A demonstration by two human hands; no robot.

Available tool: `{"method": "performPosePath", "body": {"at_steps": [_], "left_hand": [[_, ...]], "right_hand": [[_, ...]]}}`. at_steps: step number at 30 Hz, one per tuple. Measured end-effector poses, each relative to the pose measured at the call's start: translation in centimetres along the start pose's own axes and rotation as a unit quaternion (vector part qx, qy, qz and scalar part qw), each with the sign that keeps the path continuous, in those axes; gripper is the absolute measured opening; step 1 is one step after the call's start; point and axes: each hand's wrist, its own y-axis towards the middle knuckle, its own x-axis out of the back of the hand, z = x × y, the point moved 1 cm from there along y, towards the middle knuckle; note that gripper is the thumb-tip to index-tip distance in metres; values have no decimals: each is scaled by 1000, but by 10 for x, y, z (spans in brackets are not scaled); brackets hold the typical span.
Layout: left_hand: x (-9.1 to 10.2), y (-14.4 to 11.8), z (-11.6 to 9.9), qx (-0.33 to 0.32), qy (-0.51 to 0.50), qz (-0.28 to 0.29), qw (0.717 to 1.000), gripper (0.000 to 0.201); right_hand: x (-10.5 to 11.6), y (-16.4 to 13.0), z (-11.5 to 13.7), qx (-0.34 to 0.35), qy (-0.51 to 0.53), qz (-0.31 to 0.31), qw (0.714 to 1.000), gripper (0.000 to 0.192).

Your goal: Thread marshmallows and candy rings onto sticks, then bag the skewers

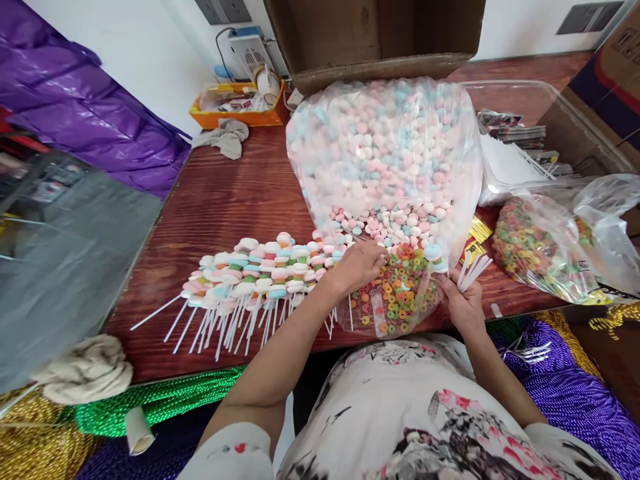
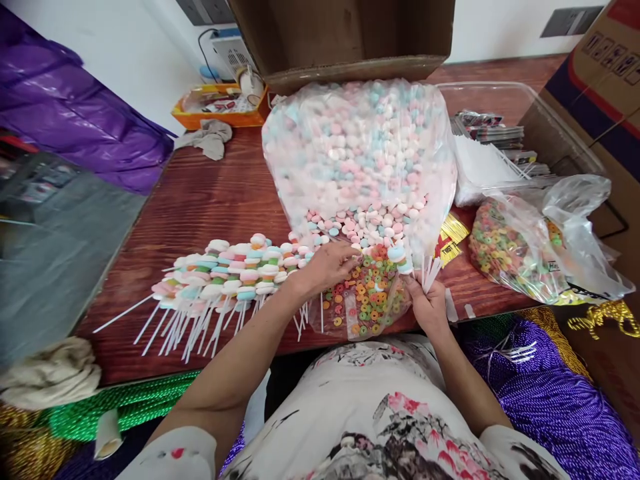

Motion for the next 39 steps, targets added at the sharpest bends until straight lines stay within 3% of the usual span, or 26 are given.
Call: {"method": "performPosePath", "body": {"at_steps": [3, 7, 17, 20, 23, 27, 31, 35, 39], "left_hand": [[-5, 3, -12, 7, 68, 33, 997, 26], [-8, 3, -17, 15, 105, 35, 994, 30], [-2, 3, -6, -1, 78, 14, 997, 27], [-3, 0, -4, -18, 33, -26, 999, 28], [-9, 1, -11, -29, 22, -17, 999, 27], [-19, 3, -28, 8, 112, 18, 993, 25], [-25, -1, -40, 2, 181, 16, 983, 21], [-37, -9, -41, -40, 151, -28, 987, 18], [-44, -15, -34, -40, -57, -157, 985, 17]], "right_hand": [[-1, -3, 5, 10, -8, 17, 1000, 40], [-1, -6, 14, 23, -16, 37, 999, 37], [2, -5, 12, 17, -25, 39, 999, 38], [4, -4, 11, 45, -69, 41, 996, 39], [4, -2, 13, 91, -136, 58, 985, 37], [3, 0, 13, 125, -162, 74, 976, 26], [6, 1, 11, 123, -177, 70, 974, 27], [8, 0, 8, 123, -183, 68, 973, 28], [8, -1, 4, 133, -194, 88, 968, 25]]}}
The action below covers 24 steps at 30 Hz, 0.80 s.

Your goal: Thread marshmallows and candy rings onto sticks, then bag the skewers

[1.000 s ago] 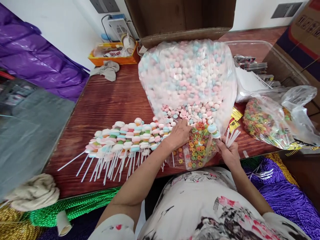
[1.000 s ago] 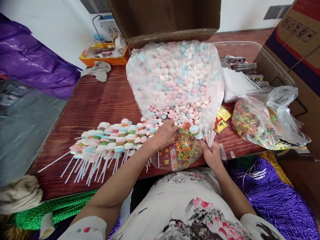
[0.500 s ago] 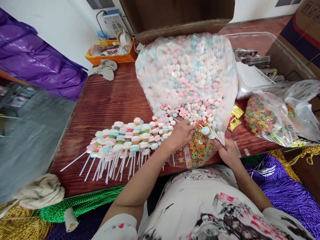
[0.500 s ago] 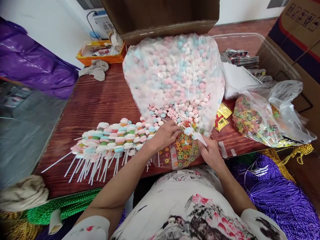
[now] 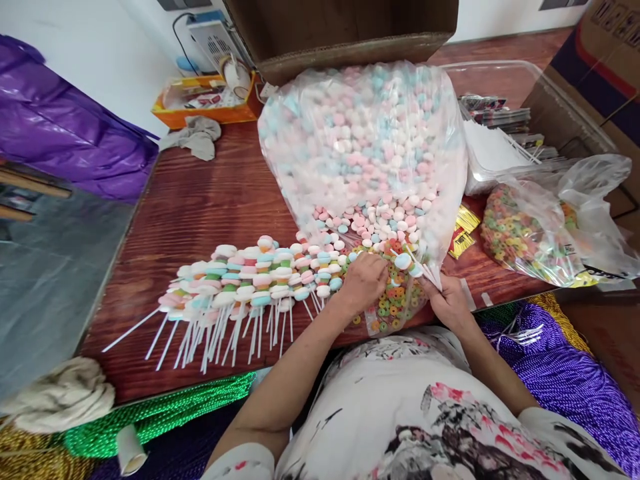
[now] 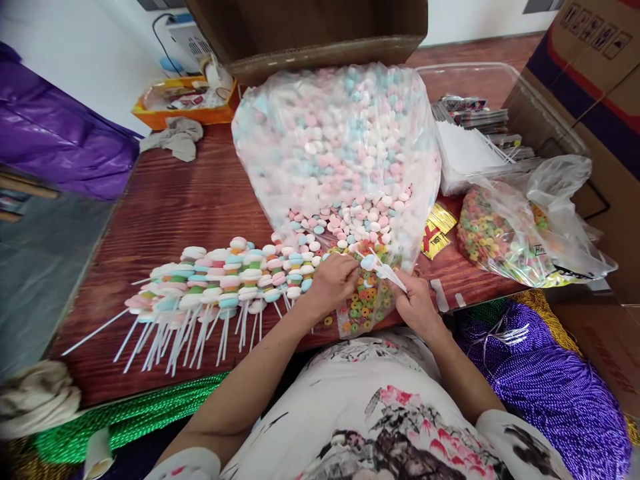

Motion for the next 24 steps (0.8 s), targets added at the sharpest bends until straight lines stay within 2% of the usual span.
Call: {"method": "performPosePath", "body": {"at_steps": [2, 5, 6, 7, 9, 11, 14, 19, 24], "left_hand": [[5, -1, 2, 73, -174, -77, 979, 12], [20, -1, 1, 207, -396, -137, 884, 13], [26, -2, -1, 231, -435, -142, 859, 15], [33, -2, -4, 241, -454, -146, 845, 15], [44, -3, -9, 223, -451, -156, 850, 10], [51, -5, -13, 182, -420, -172, 872, 11], [53, -10, -14, 138, -382, -191, 894, 16], [49, -16, -11, 135, -384, -201, 891, 16], [50, -20, -20, 118, -371, -198, 900, 15]], "right_hand": [[0, -2, 1, 2, -4, 2, 1000, 24], [-2, -5, 8, 9, 1, 33, 999, 24], [-3, -6, 10, 11, 3, 51, 999, 25], [-5, -7, 13, 14, 4, 67, 998, 26], [-9, -8, 18, 18, 2, 87, 996, 28], [-12, -8, 21, 22, 1, 92, 995, 27], [-13, -7, 24, 27, 0, 98, 995, 23], [-10, -7, 26, 44, -7, 92, 995, 26], [-13, -8, 27, 33, -18, 95, 995, 23]]}}
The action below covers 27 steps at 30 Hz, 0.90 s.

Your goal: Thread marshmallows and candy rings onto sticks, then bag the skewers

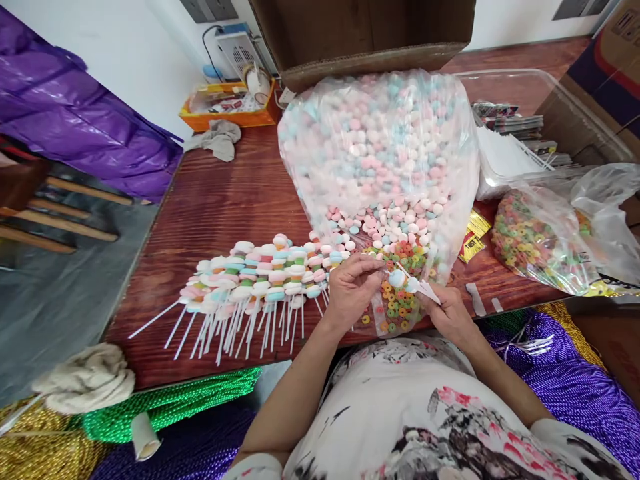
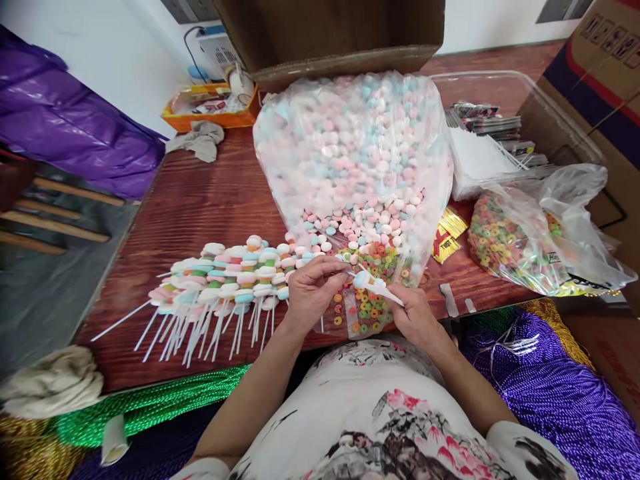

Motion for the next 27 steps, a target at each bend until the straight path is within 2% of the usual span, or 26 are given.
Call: {"method": "performPosePath", "body": {"at_steps": [5, 7, 11, 14, 17, 21, 25, 27], "left_hand": [[-1, -2, 1, 14, 2, -3, 1000, 8], [0, -2, 4, -10, 7, -10, 1000, 9], [4, -4, 8, -88, 53, -6, 995, 25], [3, -9, 10, -102, 70, -13, 992, 29], [-1, -13, 11, -65, 23, -53, 996, 28], [-7, -12, 10, 35, -102, -90, 990, 28], [-6, -6, 11, 155, -245, -94, 952, 23], [-5, -3, 11, 186, -281, -86, 937, 24]], "right_hand": [[-4, 0, 2, -15, -10, 0, 1000, 20], [-5, 0, 4, -15, -18, 12, 1000, 19], [-4, -1, 6, -15, -27, 32, 999, 19], [-3, -1, 8, -23, -28, 29, 999, 19], [-4, 0, 9, -23, -21, 18, 999, 18], [-6, 0, 10, -8, 2, 11, 1000, 18], [-8, 0, 10, 7, 23, -5, 1000, 23], [-9, 0, 9, 9, 35, -10, 999, 27]]}}
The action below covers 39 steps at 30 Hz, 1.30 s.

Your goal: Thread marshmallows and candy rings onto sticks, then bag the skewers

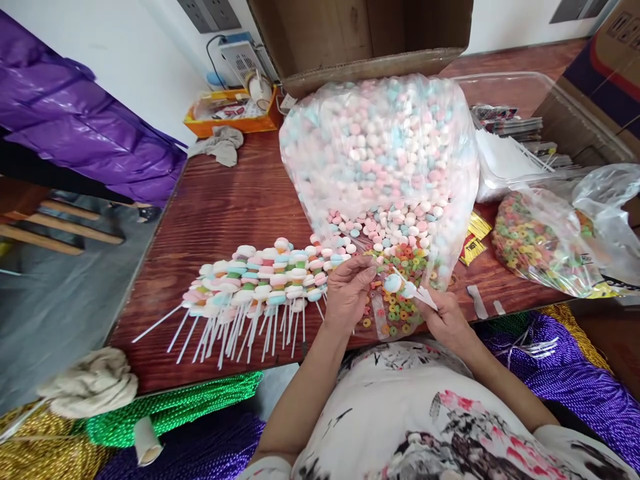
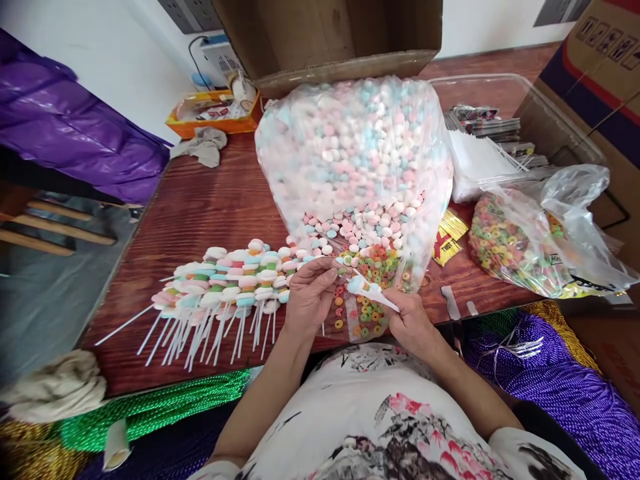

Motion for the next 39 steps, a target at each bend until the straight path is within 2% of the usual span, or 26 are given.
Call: {"method": "performPosePath", "body": {"at_steps": [4, 15, 21, 27, 32, 36, 39], "left_hand": [[-1, 0, -2, 8, -24, -5, 1000, 37], [-2, -4, 6, -17, -28, -13, 999, 41], [-5, -4, 8, 25, -56, 6, 998, 47], [-3, -1, 13, 75, -76, 28, 994, 62], [-10, -14, 24, 93, -95, 32, 991, 64], [-13, -27, 34, 95, -68, 50, 992, 66], [-9, -25, 31, 91, -32, 47, 994, 67]], "right_hand": [[-3, -1, -2, -5, 7, 3, 1000, 28], [-7, 0, -8, -21, 41, -4, 999, 35], [-13, 7, -2, -13, 76, -19, 997, 34], [-11, 11, 7, -26, 57, -25, 998, 39], [-14, 5, 3, -15, 61, -25, 998, 37], [-22, -3, -2, -16, 81, -42, 996, 33], [-17, -4, -7, -22, 62, -45, 997, 35]]}}
